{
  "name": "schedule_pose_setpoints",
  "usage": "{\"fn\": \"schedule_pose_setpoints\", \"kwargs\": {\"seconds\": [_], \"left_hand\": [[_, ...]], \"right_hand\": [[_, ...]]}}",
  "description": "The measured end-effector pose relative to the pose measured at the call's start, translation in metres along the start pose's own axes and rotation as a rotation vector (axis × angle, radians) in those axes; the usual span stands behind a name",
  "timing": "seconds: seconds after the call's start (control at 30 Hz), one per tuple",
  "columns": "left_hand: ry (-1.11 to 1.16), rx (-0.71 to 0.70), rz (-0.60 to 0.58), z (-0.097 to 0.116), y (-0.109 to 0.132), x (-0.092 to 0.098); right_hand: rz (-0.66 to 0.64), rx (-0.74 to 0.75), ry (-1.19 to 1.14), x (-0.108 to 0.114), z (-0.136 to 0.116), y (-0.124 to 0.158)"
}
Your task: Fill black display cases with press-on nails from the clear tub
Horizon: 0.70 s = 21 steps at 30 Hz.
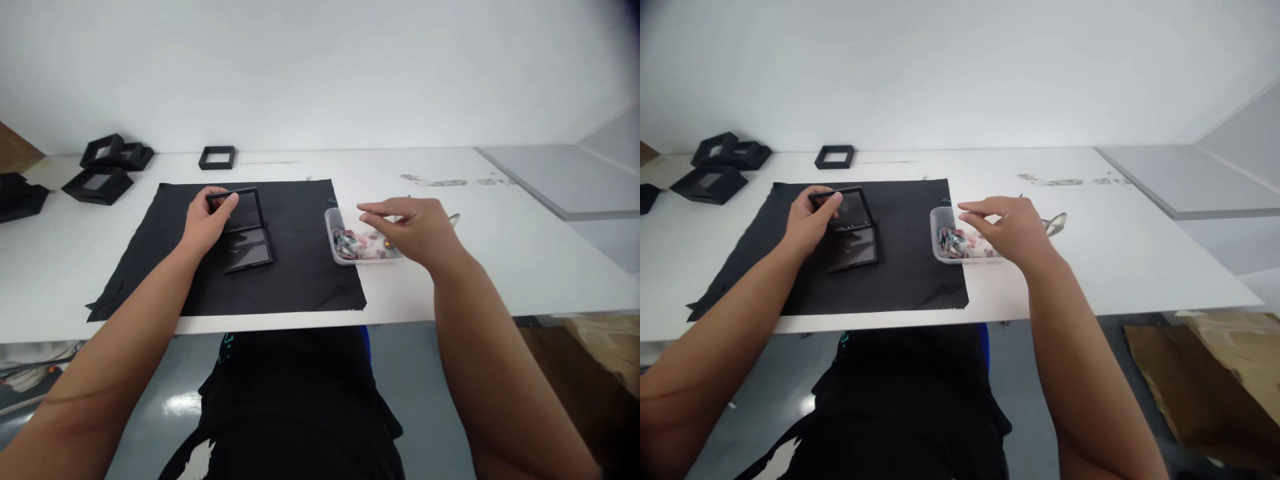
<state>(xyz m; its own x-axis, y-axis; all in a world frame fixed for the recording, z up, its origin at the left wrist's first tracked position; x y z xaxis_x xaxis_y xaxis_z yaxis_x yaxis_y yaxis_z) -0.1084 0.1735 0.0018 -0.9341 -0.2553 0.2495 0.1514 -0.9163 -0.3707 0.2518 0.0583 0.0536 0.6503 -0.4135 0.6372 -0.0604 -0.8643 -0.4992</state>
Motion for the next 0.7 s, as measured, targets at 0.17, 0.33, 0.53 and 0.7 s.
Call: {"fn": "schedule_pose_setpoints", "kwargs": {"seconds": [0.17, 0.33, 0.53, 0.7], "left_hand": [[-0.034, -0.027, -0.010, 0.003, 0.003, 0.000], [-0.050, -0.049, -0.030, 0.005, 0.004, 0.000], [-0.040, -0.065, -0.058, 0.005, 0.006, -0.008], [-0.023, -0.084, -0.042, 0.003, 0.006, -0.009]], "right_hand": [[0.168, 0.185, 0.083, 0.008, -0.020, 0.004], [0.210, 0.245, 0.000, 0.012, -0.025, 0.008], [0.205, 0.084, -0.186, 0.014, -0.012, 0.018], [0.234, 0.023, -0.295, 0.015, -0.015, 0.027]]}}
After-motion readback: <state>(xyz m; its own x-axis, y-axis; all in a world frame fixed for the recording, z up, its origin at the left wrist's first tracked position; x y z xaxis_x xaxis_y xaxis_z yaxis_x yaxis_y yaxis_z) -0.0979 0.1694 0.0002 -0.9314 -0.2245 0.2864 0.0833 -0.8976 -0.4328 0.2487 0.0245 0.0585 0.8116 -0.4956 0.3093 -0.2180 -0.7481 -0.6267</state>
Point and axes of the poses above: each hand's wrist, its own y-axis away from the middle knuckle, its own x-axis out of the back of the hand, z = x × y, the point moved 9 cm from there along -y, towards the middle knuckle, and after that the axes turned 5 degrees about z, right-handed, at the moved point
